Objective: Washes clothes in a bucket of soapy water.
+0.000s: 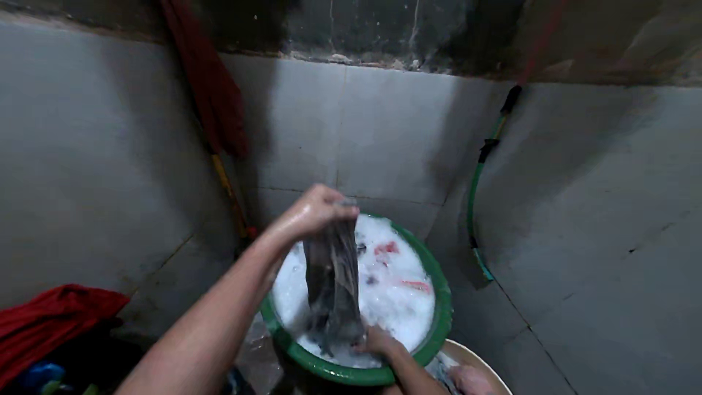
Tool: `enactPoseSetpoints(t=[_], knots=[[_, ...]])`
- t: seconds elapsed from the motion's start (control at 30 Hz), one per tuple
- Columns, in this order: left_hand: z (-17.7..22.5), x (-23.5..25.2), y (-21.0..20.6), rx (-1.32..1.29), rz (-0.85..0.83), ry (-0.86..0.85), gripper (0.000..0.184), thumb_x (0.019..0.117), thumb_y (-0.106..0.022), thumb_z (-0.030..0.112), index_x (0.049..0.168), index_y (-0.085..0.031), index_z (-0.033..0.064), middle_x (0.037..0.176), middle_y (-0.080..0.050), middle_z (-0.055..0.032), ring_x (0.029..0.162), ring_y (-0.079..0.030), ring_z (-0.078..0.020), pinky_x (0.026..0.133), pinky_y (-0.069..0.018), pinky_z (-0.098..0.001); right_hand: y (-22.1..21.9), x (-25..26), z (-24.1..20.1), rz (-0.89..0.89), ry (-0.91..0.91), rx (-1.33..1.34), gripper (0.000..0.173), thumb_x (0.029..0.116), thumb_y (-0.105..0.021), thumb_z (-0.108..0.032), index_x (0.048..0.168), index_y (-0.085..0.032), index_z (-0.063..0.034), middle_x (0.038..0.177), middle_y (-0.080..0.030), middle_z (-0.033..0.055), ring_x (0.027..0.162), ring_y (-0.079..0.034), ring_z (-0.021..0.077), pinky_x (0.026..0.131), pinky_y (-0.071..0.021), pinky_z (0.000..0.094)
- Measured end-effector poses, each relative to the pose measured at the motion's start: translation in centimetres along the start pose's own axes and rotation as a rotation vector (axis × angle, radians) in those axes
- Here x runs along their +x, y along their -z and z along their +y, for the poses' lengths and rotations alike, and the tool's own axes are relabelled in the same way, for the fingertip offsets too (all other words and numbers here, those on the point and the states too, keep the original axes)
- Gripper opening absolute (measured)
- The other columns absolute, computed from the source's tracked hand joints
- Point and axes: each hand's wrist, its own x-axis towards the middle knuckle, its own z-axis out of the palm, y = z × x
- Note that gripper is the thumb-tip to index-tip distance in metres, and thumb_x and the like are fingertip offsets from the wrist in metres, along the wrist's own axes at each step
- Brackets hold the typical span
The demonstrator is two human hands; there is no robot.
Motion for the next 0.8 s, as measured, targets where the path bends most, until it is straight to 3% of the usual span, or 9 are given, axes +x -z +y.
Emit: enactPoseSetpoints(t=[0.1,0.17,0.23,0.3,0.43,0.5,0.6,0.73,0.8], knots=[[0.8,0.4,3.3,-0.289,0.292,-0.117,0.014,0.1007,-0.063,0.013,0.096,-0.072,0.0031,0.077,-0.07,-0.0006,0.067,-0.065,-0.0054,0.063,-0.0566,-0.0242,1.6,-0.9,-2.2,-0.075,-0.022,0.006,0.045,0.1077,-0.051,-0.025,0.141,-0.055,0.0041,0.142,-0.056,0.029,0.136,-0.051,0.0434,0.115,-0.0357,0.0604],[0.8,0.3,4.3,-0.405,0.386,-0.199,0.015,0.1019,-0.06,0.012,0.099,-0.072,0.0042,0.079,-0.071,0.0016,0.067,-0.066,-0.0039,0.062,-0.0575,-0.0221,3.1,-1.4,-3.0,0.049,0.036,0.371,0.044,0.1125,-0.036,-0.028,0.128,-0.063,0.0034,0.125,-0.064,0.0225,0.115,-0.061,0.0316,0.101,-0.0466,0.0491],[0.5,0.0,4.6,-0.381,0.389,-0.247,0.016,0.1019,-0.061,0.013,0.098,-0.074,0.005,0.079,-0.072,0.0025,0.068,-0.066,-0.0025,0.062,-0.057,-0.0206,4.8,-2.6,-4.3,0.018,0.17,0.791,0.047,0.1129,-0.028,-0.037,0.14,-0.053,-0.0068,0.13,-0.062,0.0138,0.107,-0.065,0.0251,0.087,-0.0545,0.0456],[0.2,0.2,3.7,-0.348,0.379,-0.232,0.017,0.101,-0.062,0.014,0.092,-0.075,0.0054,0.077,-0.072,0.0027,0.065,-0.065,-0.0022,0.06,-0.0554,-0.0206,6.2,-4.3,-6.7,-0.127,0.322,1.083,0.053,0.1115,-0.024,-0.045,0.157,-0.03,-0.018,0.147,-0.054,0.0157,0.115,-0.066,0.0355,0.084,-0.0581,0.0559],[-2.1,2.9,0.4,-0.31,0.366,-0.049,0.023,0.1045,-0.059,0.019,0.096,-0.071,0.0019,0.078,-0.066,-0.0027,0.066,-0.059,-0.0072,0.063,-0.0515,-0.026,6.8,-4.9,-10.4,0.064,0.392,1.264,0.05,0.1129,-0.028,-0.037,0.154,-0.029,-0.0086,0.14,-0.055,0.0194,0.108,-0.067,0.0297,0.084,-0.0588,0.0447],[-5.1,4.8,-0.4,-0.171,0.281,0.017,0.03,0.1087,-0.05,0.021,0.118,-0.068,-0.002,0.099,-0.067,-0.0165,0.085,-0.063,-0.0226,0.08,-0.0521,-0.0418,6.3,-3.9,-10.5,0.186,0.281,1.379,0.05,0.1131,-0.032,-0.035,0.153,-0.031,-0.0047,0.138,-0.052,0.0229,0.111,-0.064,0.0329,0.087,-0.0566,0.0458],[-9.3,5.4,-0.4,0.072,0.12,0.153,0.048,0.1076,-0.053,0.02,0.152,-0.045,0.0027,0.139,-0.057,-0.0274,0.123,-0.059,-0.0403,0.105,-0.045,-0.0572,5.1,-2.8,-8.5,0.291,0.052,1.264,0.046,0.1116,-0.042,-0.027,0.149,-0.038,0.0,0.136,-0.052,0.0247,0.105,-0.064,0.031,0.084,-0.0559,0.0419],[-15.8,3.1,-2.7,0.236,0.001,0.303,0.036,0.1052,-0.056,0.016,0.137,-0.059,0.0,0.129,-0.064,-0.0257,0.118,-0.063,-0.0396,0.103,-0.048,-0.0565,2.9,-0.5,-5.2,0.239,-0.104,1.042,0.032,0.1083,-0.047,-0.011,0.136,-0.049,0.0045,0.106,-0.06,0.0162,0.079,-0.061,0.0185,0.071,-0.0536,0.0328],[-20.0,2.0,-5.6,0.196,-0.117,0.456,0.033,0.1055,-0.055,0.018,0.129,-0.063,-0.003,0.122,-0.066,-0.0253,0.11,-0.065,-0.0362,0.099,-0.0497,-0.0522,1.6,0.7,-4.9,0.25,-0.112,1.047,0.032,0.1055,-0.048,-0.003,0.137,-0.047,0.0057,0.104,-0.059,0.0154,0.077,-0.059,0.0173,0.071,-0.0526,0.0324]])
